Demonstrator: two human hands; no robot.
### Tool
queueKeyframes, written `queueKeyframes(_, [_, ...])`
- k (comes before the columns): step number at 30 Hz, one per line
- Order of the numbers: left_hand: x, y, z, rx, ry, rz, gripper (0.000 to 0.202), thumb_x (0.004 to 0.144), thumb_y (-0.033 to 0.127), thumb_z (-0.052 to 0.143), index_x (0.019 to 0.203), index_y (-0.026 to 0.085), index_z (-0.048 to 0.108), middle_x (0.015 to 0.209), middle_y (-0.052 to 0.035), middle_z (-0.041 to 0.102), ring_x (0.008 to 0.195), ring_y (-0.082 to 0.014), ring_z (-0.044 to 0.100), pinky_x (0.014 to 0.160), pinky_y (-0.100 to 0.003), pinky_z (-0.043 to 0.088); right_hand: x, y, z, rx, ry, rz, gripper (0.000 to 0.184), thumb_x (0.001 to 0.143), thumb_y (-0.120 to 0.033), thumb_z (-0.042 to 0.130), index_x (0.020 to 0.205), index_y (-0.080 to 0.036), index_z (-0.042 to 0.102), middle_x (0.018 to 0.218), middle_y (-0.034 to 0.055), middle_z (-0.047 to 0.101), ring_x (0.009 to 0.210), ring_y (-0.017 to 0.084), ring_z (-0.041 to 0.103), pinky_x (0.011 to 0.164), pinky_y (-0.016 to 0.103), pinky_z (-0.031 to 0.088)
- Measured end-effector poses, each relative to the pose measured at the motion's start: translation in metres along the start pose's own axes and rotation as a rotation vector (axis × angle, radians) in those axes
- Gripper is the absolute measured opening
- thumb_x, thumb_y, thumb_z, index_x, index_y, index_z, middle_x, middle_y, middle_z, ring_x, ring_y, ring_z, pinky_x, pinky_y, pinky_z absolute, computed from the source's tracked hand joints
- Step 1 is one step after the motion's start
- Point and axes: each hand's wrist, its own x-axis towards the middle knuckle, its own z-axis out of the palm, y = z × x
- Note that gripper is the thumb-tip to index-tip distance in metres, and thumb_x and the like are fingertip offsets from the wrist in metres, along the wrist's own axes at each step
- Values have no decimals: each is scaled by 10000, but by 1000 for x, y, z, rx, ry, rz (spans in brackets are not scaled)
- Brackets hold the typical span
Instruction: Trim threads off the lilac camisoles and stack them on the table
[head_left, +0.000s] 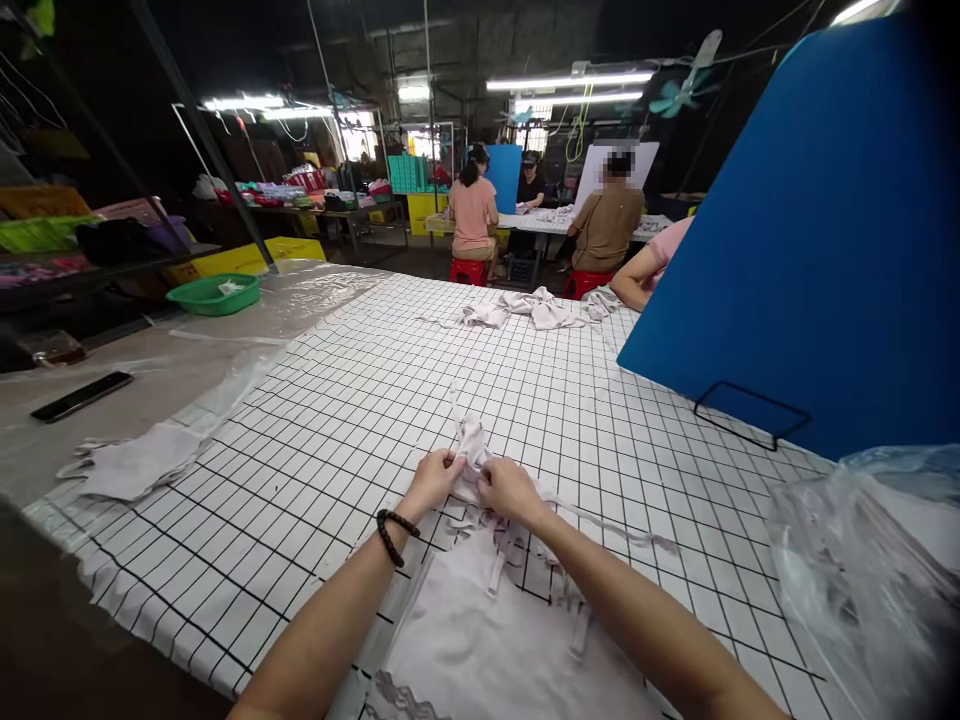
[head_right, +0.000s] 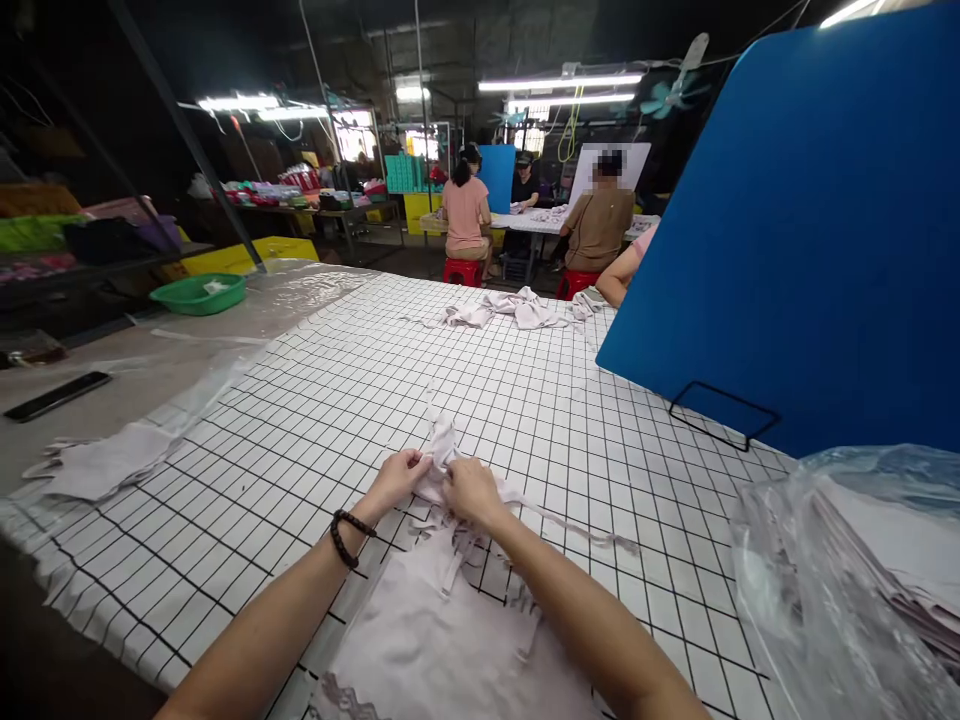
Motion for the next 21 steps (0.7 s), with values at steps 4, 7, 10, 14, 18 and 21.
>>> queueKeyframes(4, [-13,3,-1,-199,-13,-28,370,826,512,488,874,151,549,822,-56,656,751,-157,618,681,-263,476,9,31,-37,358,-66,90,159,773,-327,527,721,-184,570,789,85,664,751,217,611,640,340,473])
queueKeyframes(7, [-24,13,8,-441,-108,-72,367,849,495,485,969,150,518,886,-68,656,757,-140,627,703,-267,497,-4,55,-70,939,-118,165,112,747,-282,572,727,-172,560,975,127,685,874,225,642,756,355,498])
queueKeyframes(10, [-34,26,18,-805,-258,-163,327,833,398,583,1044,162,505,968,-72,654,804,-136,629,734,-259,503,-22,60,-80,1100,-155,228,139,755,-298,612,767,-166,572,1034,129,679,892,222,653,813,362,493])
queueKeyframes(14, [-41,41,26,-996,-344,-253,305,831,291,624,1081,154,516,1059,-93,639,894,-148,628,786,-256,506,-33,43,-63,872,-199,172,287,745,-378,687,918,-166,600,1008,79,662,847,180,627,739,304,486])
queueKeyframes(18, [-46,51,23,-1052,-376,-237,265,836,254,625,1063,145,544,1043,-94,637,909,-144,623,824,-260,501,-28,27,-50,721,-279,115,334,658,-378,775,832,-143,613,756,7,627,643,114,547,573,230,410])
queueKeyframes(21, [-50,54,17,-1022,-415,-223,278,818,271,653,1056,151,574,977,-69,639,813,-106,611,748,-217,497,-22,23,-58,831,-274,134,335,653,-391,778,722,-152,555,616,-29,559,523,80,459,488,209,336])
